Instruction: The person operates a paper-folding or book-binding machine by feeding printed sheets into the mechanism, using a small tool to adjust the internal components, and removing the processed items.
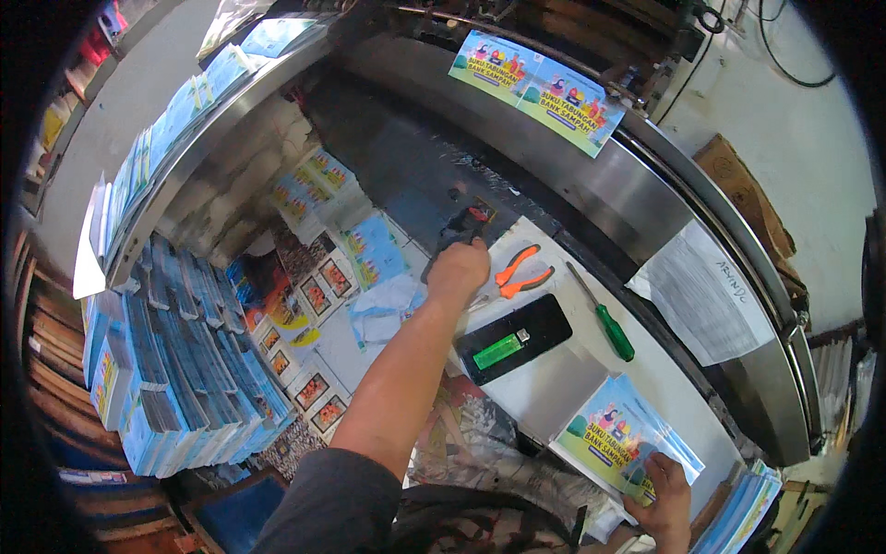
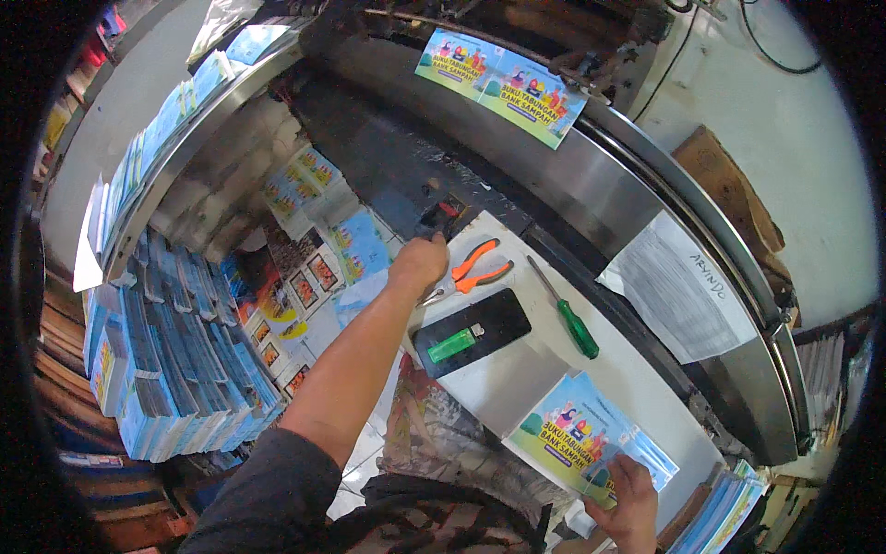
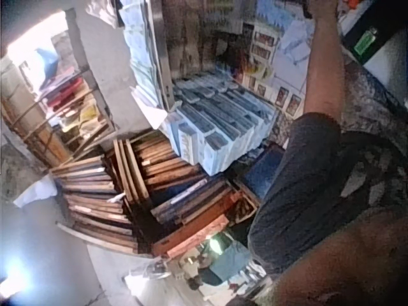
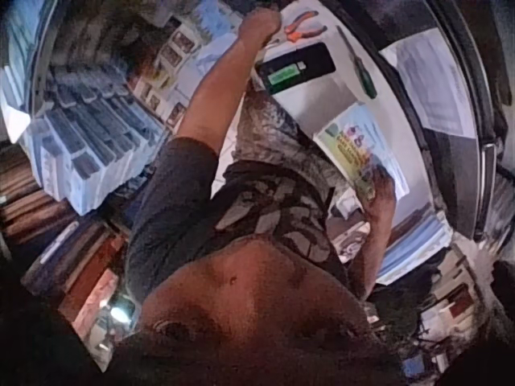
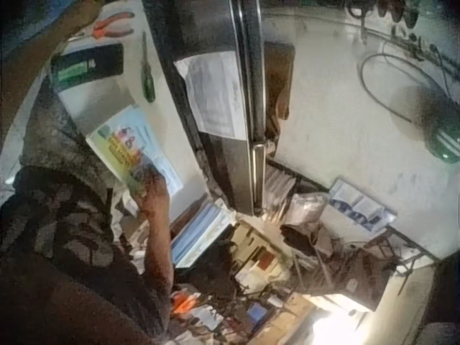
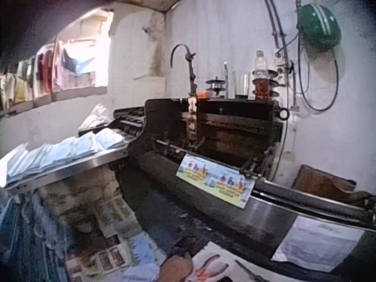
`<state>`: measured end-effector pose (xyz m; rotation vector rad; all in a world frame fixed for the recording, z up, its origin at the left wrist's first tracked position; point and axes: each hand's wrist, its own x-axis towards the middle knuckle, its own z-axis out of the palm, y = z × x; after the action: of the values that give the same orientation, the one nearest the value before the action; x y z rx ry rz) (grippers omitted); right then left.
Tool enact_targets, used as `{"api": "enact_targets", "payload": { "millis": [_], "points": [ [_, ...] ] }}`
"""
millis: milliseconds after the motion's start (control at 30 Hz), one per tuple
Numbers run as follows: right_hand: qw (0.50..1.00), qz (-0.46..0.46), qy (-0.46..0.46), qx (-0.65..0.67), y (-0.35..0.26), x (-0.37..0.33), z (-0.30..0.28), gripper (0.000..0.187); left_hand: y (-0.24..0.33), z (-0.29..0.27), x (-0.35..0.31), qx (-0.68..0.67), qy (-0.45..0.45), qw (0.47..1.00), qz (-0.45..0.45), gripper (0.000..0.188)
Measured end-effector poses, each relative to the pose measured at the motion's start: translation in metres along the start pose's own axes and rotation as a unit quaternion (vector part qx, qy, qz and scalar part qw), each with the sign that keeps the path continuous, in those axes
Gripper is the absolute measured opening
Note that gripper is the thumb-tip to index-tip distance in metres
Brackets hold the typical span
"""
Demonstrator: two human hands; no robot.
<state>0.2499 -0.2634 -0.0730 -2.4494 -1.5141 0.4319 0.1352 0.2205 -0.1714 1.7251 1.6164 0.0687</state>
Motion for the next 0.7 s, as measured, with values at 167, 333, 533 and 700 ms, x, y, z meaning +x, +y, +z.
{"api": "enact_targets", "payload": {
  "millis": [167,333,533,700],
  "points": [
    [0.996,-0.052,-0.001,-0.068,-0.007,0.003,-0.019,0.037,-0.003,-0.002,0.001,0.001,0.009,1.000,0.023,0.060],
    [0.992,-0.002,0.104,-0.074,0.026,0.018,-0.078,0.011,-0.011,0.014,0.012,0.006,0.023,0.999,0.041,0.059],
    [0.880,-0.001,0.430,-0.201,0.066,0.123,-0.212,0.045,-0.011,0.005,0.013,0.022,0.024,0.999,0.033,0.059],
    [0.848,-0.105,0.439,-0.277,0.042,0.219,-0.182,0.047,-0.005,0.004,0.003,0.023,0.027,0.999,0.030,0.059]
  ]
}}
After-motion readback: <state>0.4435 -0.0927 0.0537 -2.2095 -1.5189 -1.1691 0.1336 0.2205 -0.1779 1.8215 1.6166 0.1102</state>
